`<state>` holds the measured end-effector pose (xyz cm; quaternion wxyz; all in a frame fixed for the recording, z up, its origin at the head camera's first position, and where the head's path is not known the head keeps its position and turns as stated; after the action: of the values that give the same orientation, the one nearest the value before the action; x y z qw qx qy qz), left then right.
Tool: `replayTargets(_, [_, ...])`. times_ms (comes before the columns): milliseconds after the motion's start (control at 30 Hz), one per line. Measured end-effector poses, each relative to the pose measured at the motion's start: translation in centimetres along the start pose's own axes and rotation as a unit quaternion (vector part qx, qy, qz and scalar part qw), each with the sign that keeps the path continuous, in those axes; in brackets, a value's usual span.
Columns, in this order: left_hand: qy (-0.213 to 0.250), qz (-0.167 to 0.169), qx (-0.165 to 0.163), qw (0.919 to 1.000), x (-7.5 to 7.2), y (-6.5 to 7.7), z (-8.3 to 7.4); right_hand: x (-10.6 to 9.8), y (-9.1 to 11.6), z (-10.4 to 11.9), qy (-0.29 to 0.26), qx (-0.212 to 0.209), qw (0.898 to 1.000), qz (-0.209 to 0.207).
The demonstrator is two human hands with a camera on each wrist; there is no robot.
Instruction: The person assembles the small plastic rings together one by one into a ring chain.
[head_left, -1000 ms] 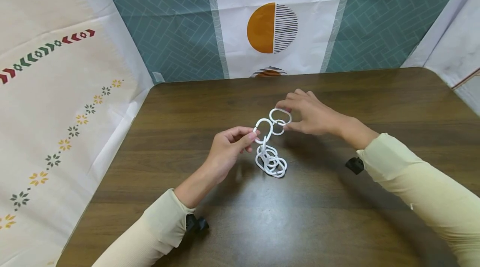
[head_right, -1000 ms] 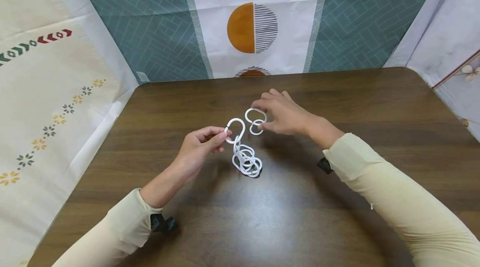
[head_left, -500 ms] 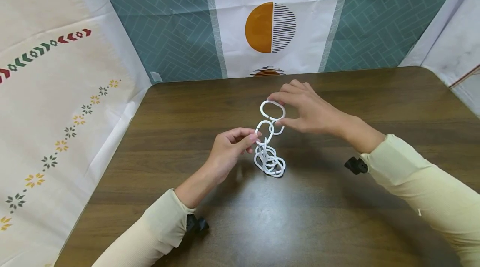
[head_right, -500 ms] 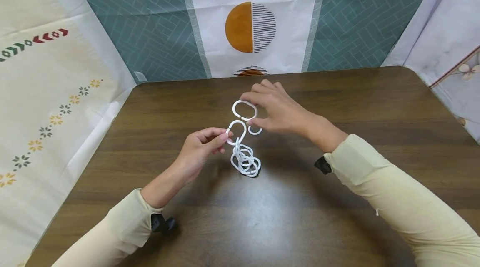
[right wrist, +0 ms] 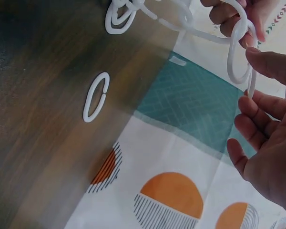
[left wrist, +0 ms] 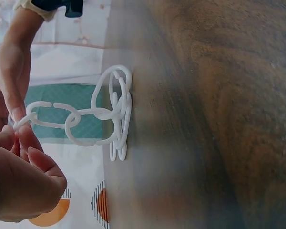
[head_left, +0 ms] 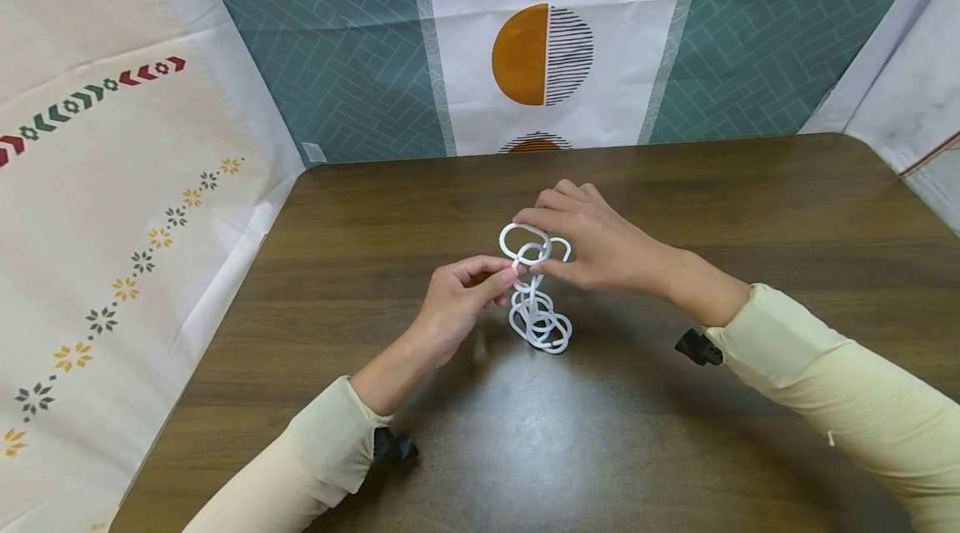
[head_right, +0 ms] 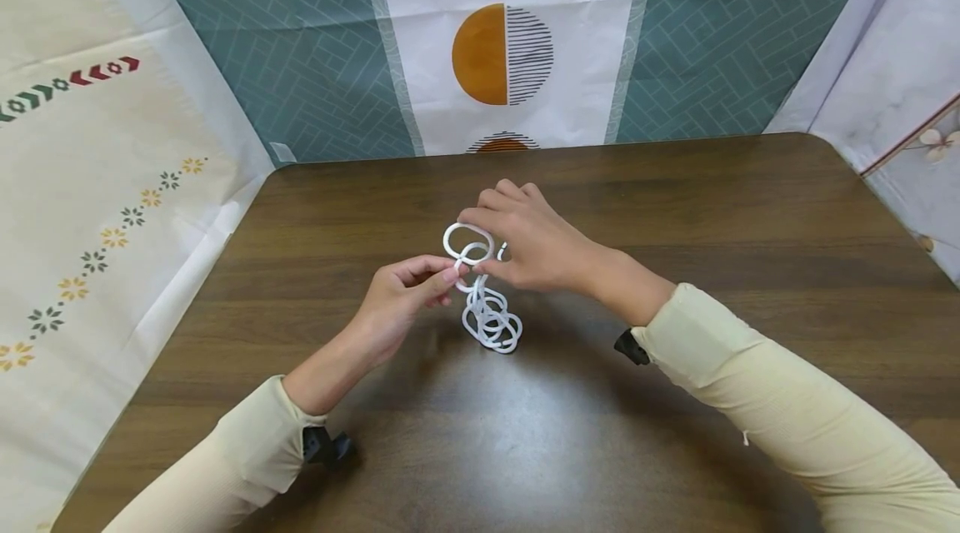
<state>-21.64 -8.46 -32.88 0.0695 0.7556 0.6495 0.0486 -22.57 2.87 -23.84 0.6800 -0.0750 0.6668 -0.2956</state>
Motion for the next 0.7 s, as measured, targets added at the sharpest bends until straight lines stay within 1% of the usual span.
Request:
replayTargets(200, [0.016, -0.002, 0.011, 0.9998, -0.2, 0.0, -0.3, 0.9, 0.5, -0.4, 0.008, 0.024, 0.999, 0.031])
replayTargets(267, [0.02, -0.007, 0.006, 0.9997, -0.3, 0.0, -0.2, 0.9, 0.6, -0.5, 0.01, 0.027, 0.999, 0.033])
replayTargets(400, [0.01, -0.03, -0.012, 0.9994, -0.8, -0.1, 0.1, 0.7, 0.9, -0.7, 0.011, 0.029, 0.999, 0.035])
replayTargets(467, [0.002, -0.038, -0.016, 0.9991, -0.9, -0.1, 0.1, 0.6, 0.9, -0.7, 0.011, 0.03, 0.999, 0.038])
replayTargets(600, [-0.008, -0.043, -0.024, 0.9987, -1.1, -0.2, 0.2, 0.6, 0.9, -0.7, 0.009, 0.03, 0.998, 0.046])
replayTargets(700, [-0.007, -0.046, -0.025, 0.9986, -1.1, -0.2, 0.1, 0.7, 0.9, -0.6, 0.01, 0.028, 0.998, 0.049])
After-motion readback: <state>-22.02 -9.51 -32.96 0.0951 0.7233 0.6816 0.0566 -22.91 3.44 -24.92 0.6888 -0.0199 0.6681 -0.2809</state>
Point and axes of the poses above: each hand's wrist, its own y-axis away from the middle knuckle, its own x-axis out of the palm, z = x × y, the point moved 9 cm from there along -y, towards the middle knuckle, and after that the axes turned 9 degrees about -x, right-handed, at the moved point
